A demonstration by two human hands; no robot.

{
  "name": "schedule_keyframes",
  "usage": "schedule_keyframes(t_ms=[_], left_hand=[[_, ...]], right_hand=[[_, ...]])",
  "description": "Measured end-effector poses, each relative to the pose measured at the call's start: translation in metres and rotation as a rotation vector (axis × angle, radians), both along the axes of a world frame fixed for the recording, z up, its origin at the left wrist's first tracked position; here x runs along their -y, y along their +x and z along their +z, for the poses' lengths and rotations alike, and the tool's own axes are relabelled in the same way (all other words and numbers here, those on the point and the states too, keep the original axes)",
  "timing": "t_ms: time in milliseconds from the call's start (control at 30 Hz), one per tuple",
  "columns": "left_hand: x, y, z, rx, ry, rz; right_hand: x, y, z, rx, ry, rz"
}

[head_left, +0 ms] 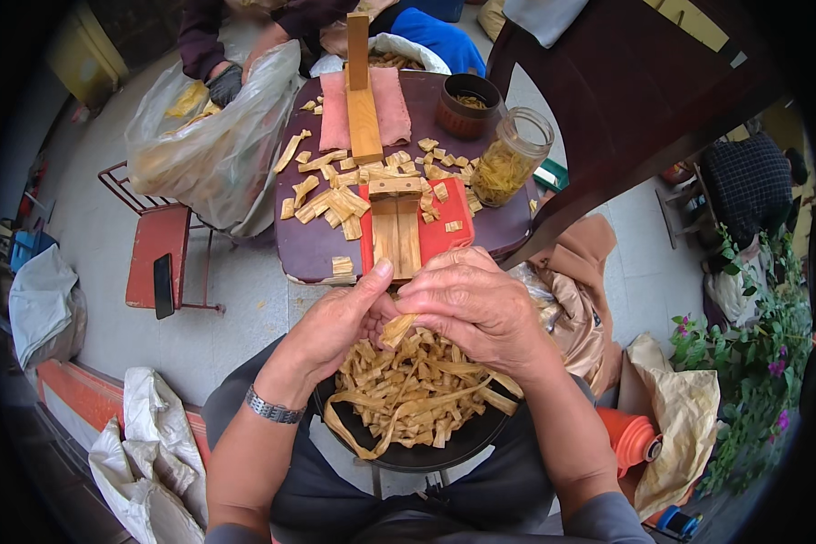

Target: The person sits on the floor and sorts dried vegetable strips from a plastic bag into a black bowl. They handle the strips by hand, separating and arranging them within the bowl.

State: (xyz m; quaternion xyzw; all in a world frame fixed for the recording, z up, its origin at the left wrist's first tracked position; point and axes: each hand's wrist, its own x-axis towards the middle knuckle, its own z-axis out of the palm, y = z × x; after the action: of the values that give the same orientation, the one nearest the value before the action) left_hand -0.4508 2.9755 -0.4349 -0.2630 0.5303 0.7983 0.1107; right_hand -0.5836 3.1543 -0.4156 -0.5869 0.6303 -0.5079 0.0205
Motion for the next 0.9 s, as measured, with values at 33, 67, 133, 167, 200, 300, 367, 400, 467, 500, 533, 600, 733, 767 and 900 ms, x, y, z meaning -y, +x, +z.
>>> schedule_keyframes(t_ms=[33,67,133,167,200,300,367,400,467,500,533,600,733,767,900], left_hand=[[-0.025,-0.003,0.018,-0.018,0.068,0.074],[-0.040,0.001,0.028,-0.036,0.134,0.151],[-0.038,0.009,0.010,-0.157,0.150,0.015],[-0.037,0.001,0.015,-0.131,0.285,0.011],[-0.036,-0.005,0.017,-0.105,0.419,0.008],[-0.029,-0.009,0.020,-0.171,0.439,-0.016],[-0.032,-0.013,0.020,-0.165,0.409,-0.019],[-0.035,-0.013,0.017,-0.195,0.334,-0.029],[-0.045,-0.008,0.009,-0.254,0.186,-0.053],[-0.044,-0.004,0.005,-0.336,-0.001,-0.127],[-0.040,-0.002,0.006,-0.292,-0.138,-0.198],[-0.033,-0.010,0.015,-0.209,-0.405,-0.345],[-0.025,-0.011,0.028,-0.023,-0.584,-0.620],[-0.020,-0.005,0.025,-0.130,-0.642,-0.571],[-0.018,0.004,0.014,-0.430,-0.816,-0.263]], right_hand=[[0.002,0.008,0.006,-0.012,-0.031,0.032],[0.004,0.016,0.010,-0.025,-0.065,0.068],[0.005,0.031,0.010,-0.071,-0.084,0.158],[0.004,0.038,0.013,-0.089,-0.083,0.201],[0.003,0.043,0.017,-0.107,-0.082,0.244],[-0.003,0.044,0.008,-0.007,-0.139,0.254],[-0.007,0.042,0.007,0.158,-0.164,0.208],[-0.008,0.038,0.008,0.220,-0.153,0.193],[-0.011,0.025,0.009,0.343,-0.128,0.158],[-0.011,0.023,0.010,0.375,-0.100,0.099],[-0.012,0.023,0.009,0.386,-0.045,0.049],[-0.016,0.022,0.004,0.402,0.073,-0.061],[-0.014,0.016,-0.012,0.204,0.090,-0.177],[-0.012,0.018,-0.014,0.214,0.104,-0.183],[-0.006,0.022,-0.015,0.410,0.330,-0.234]])
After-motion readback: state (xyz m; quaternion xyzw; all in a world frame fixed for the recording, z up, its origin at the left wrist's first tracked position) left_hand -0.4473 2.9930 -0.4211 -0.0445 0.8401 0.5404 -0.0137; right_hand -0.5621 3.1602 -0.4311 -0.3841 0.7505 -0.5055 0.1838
